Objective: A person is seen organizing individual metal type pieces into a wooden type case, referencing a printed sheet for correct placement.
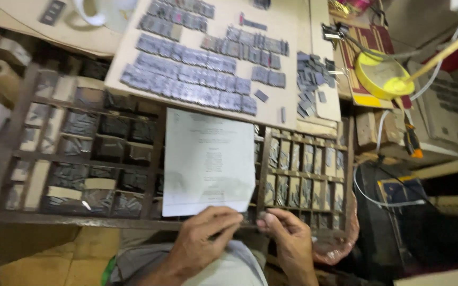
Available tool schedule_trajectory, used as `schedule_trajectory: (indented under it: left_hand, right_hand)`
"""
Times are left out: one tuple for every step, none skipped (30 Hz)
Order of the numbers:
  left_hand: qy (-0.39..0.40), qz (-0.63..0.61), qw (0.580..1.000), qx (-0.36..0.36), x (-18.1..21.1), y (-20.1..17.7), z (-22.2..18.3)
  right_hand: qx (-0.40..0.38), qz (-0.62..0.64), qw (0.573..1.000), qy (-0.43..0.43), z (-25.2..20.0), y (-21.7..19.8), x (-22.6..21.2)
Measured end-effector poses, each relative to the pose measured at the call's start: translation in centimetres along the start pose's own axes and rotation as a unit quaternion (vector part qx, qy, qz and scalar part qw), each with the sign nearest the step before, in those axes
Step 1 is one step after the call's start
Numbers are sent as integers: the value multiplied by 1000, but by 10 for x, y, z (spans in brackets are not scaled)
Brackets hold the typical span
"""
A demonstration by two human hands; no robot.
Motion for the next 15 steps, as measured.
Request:
schedule_trajectory:
  left_hand:
    - [7,30,999,12,-4,1,-1]
    - [16,65,997,27,-8,-1,-1]
    - [14,61,998,24,-7,2,-3]
    - [18,57,998,27,-6,1,-1]
    - [22,53,998,31,-4,0,1]
    - [22,54,998,32,-4,-1,1]
    - [18,45,999,21,-5,1,1]
    - [15,35,999,11,-6,2,1]
    - [15,35,999,11,-7,5,1]
    - [24,52,998,27,-6,4,1]
    - [34,69,996,44,-5,4,1]
    - [34,70,996,44,-6,6,1]
    - [35,75,995,48,-7,6,0]
    - [35,80,995,52,-9,6,-1]
    - [34,81,995,53,-9,7,-1]
  right_hand:
    - [-4,-9,1000,-11,-7,8,-12]
    - [-12,-16,999,-25,-9,20,-24]
    - [-7,-18,1000,-23,-16,17,-28]
    - [-32,-30,998,-51,-18,23,-37]
    - [-56,-41,995,-78,-22,29,-46]
    - [-58,-40,994,-78,-23,31,-48]
    - [-39,-56,995,-74,-25,29,-49]
    - [-20,-73,995,-70,-27,27,-50]
    - [-20,-73,995,-71,-27,26,-49]
    - [-36,-69,994,-78,-27,26,-48]
    - [-52,-66,993,-86,-27,27,-48]
    - [-53,-66,993,-86,-28,27,-48]
    - [-60,-74,991,-91,-29,28,-48]
    - [-68,-83,990,-95,-30,30,-49]
    - [-70,-83,990,-95,-32,33,-51]
Point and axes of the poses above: each hand's wrist, its own z-axis towards the middle knuckle, its own y-axis out of the palm, x = y × z, the point moved 7 cm from there along z, towards the middle knuckle, and after that the axes turned 2 degrees about -z, right-handed, at the moved point
